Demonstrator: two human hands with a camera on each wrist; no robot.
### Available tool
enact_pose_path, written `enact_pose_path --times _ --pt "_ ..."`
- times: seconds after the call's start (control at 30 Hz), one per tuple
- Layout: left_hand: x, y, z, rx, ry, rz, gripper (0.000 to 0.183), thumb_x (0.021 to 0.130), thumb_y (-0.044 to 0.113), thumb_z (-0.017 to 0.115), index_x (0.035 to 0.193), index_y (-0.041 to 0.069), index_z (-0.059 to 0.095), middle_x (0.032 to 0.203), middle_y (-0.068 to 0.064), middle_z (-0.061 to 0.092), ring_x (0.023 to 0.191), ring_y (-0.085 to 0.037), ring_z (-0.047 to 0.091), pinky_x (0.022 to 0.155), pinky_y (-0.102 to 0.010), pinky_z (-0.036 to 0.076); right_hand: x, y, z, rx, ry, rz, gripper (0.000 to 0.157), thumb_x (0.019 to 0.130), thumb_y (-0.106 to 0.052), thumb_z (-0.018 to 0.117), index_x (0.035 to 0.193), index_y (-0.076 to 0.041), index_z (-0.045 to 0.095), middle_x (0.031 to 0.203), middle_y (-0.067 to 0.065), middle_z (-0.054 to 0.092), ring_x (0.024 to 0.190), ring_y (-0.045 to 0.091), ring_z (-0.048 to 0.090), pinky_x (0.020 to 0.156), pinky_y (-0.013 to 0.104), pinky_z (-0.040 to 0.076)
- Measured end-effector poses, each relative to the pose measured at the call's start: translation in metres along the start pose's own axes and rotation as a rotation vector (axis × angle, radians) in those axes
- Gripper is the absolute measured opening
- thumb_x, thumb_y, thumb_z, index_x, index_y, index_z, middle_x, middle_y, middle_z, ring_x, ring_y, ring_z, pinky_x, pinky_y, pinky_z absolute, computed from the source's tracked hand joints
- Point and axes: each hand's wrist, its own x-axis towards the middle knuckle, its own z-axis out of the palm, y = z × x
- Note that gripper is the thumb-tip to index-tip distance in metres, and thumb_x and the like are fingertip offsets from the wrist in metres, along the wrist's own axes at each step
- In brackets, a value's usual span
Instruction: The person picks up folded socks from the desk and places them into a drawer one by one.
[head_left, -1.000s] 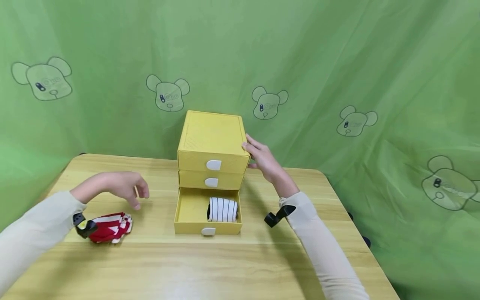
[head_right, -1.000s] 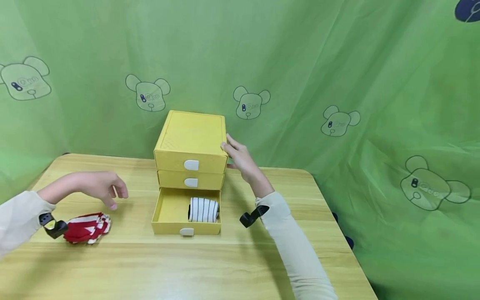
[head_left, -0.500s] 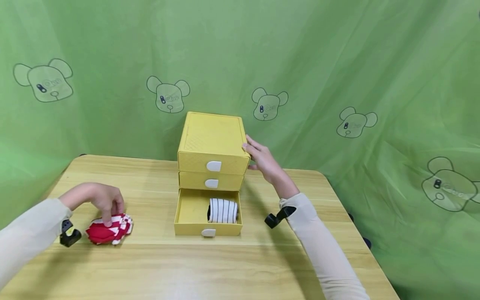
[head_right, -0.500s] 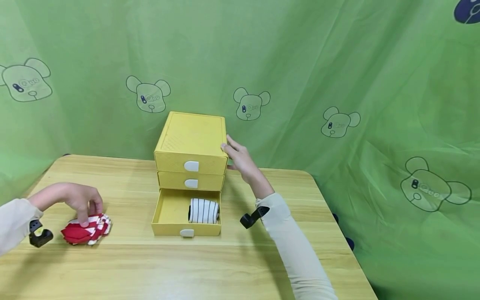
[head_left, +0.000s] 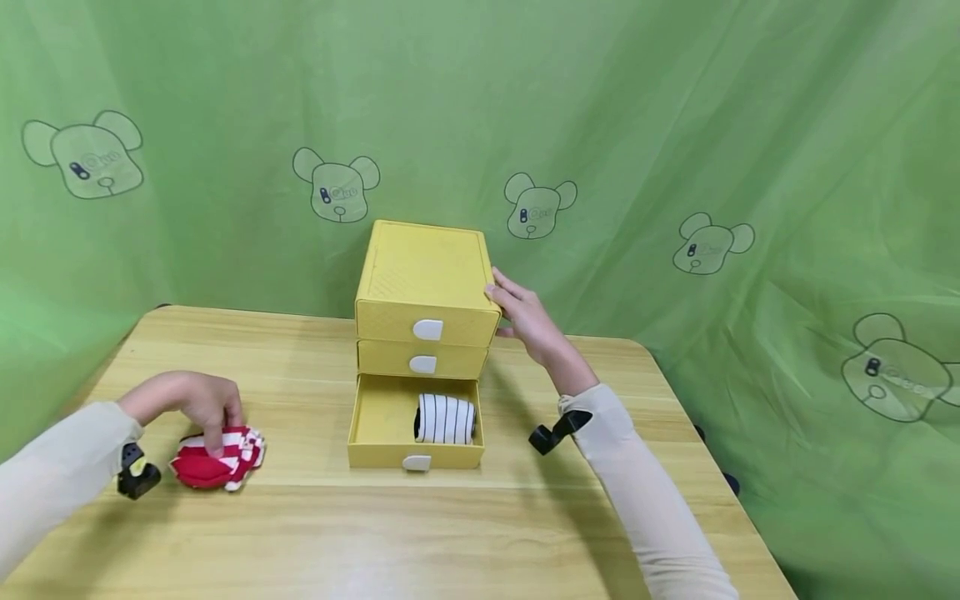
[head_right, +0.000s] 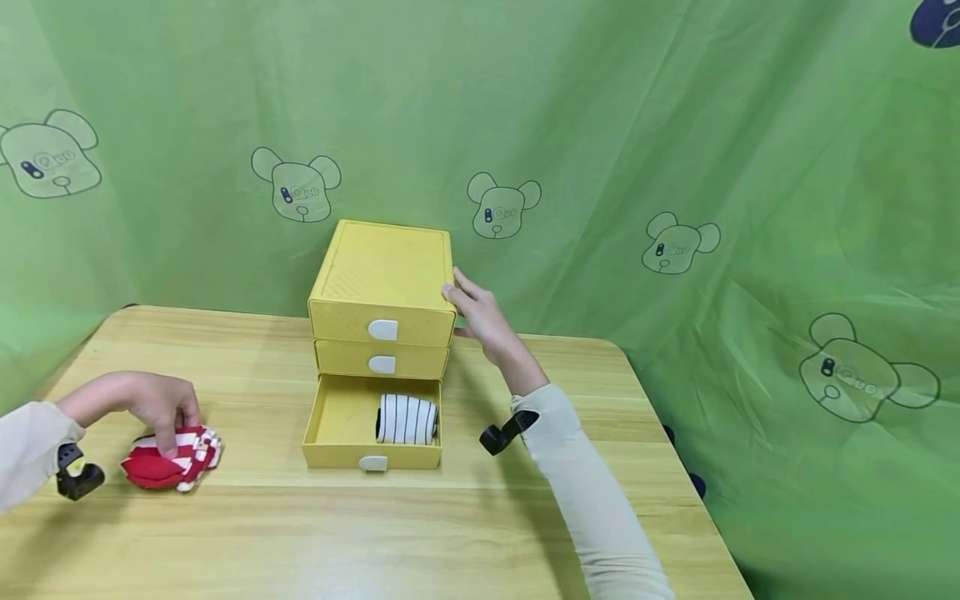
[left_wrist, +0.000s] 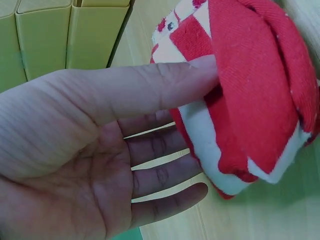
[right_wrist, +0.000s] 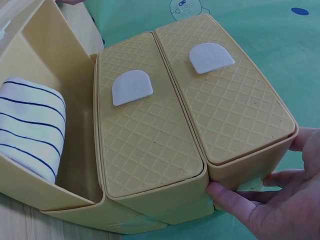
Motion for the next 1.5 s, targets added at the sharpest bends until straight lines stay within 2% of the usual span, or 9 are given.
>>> enact_pose_path --times 0.33,0.67,0.97,1.17,1.5 --pt "0.004 0.006 0.001 -0.099 0.042 0.039 0.018 0.078 0.006 0.083 0.087 0.008 0.068 0.083 0.003 0.064 0.075 -0.009 0.054 0.068 -0.024 0.048 0.000 0.001 0.000 -0.006 0.003 -0.001 0.067 0.107 -0.040 0.048 0.164 -0.025 0.017 0.171 0.003 0.017 0.153 0.037 0.031 0.112 0.060 0.043" --pt "0.008 0.011 0.000 -0.118 0.068 0.084 0.019 0.077 0.005 0.083 0.090 0.008 0.070 0.087 0.002 0.068 0.078 -0.010 0.059 0.071 -0.025 0.051 0.002 0.002 0.001 -0.009 -0.003 0.008 0.065 0.107 -0.041 0.048 0.164 -0.028 0.018 0.172 0.001 0.016 0.152 0.036 0.032 0.112 0.059 0.044" --pt "0.007 0.027 -0.014 -0.089 0.137 0.167 0.017 0.077 0.006 0.085 0.087 0.008 0.071 0.082 0.004 0.067 0.075 -0.009 0.056 0.066 -0.024 0.051 0.002 0.000 0.001 -0.013 -0.002 0.008 0.066 0.106 -0.043 0.048 0.164 -0.028 0.019 0.172 -0.001 0.014 0.152 0.036 0.032 0.112 0.059 0.043" --pt "0.004 0.047 -0.026 -0.081 0.213 0.211 0.016 0.076 0.009 0.086 0.087 0.009 0.074 0.079 0.004 0.067 0.072 -0.009 0.056 0.060 -0.022 0.050 0.002 0.001 0.001 -0.022 -0.003 0.016 0.065 0.107 -0.042 0.047 0.164 -0.029 0.017 0.172 0.000 0.014 0.153 0.036 0.030 0.113 0.058 0.043" --pt "-0.001 0.094 -0.042 -0.034 0.280 0.284 0.018 0.078 0.017 0.088 0.087 0.010 0.074 0.078 0.003 0.070 0.069 -0.009 0.060 0.059 -0.024 0.054 -0.001 -0.001 0.001 -0.017 0.004 0.010 0.066 0.106 -0.043 0.048 0.164 -0.029 0.018 0.172 0.001 0.013 0.153 0.038 0.030 0.113 0.059 0.043"
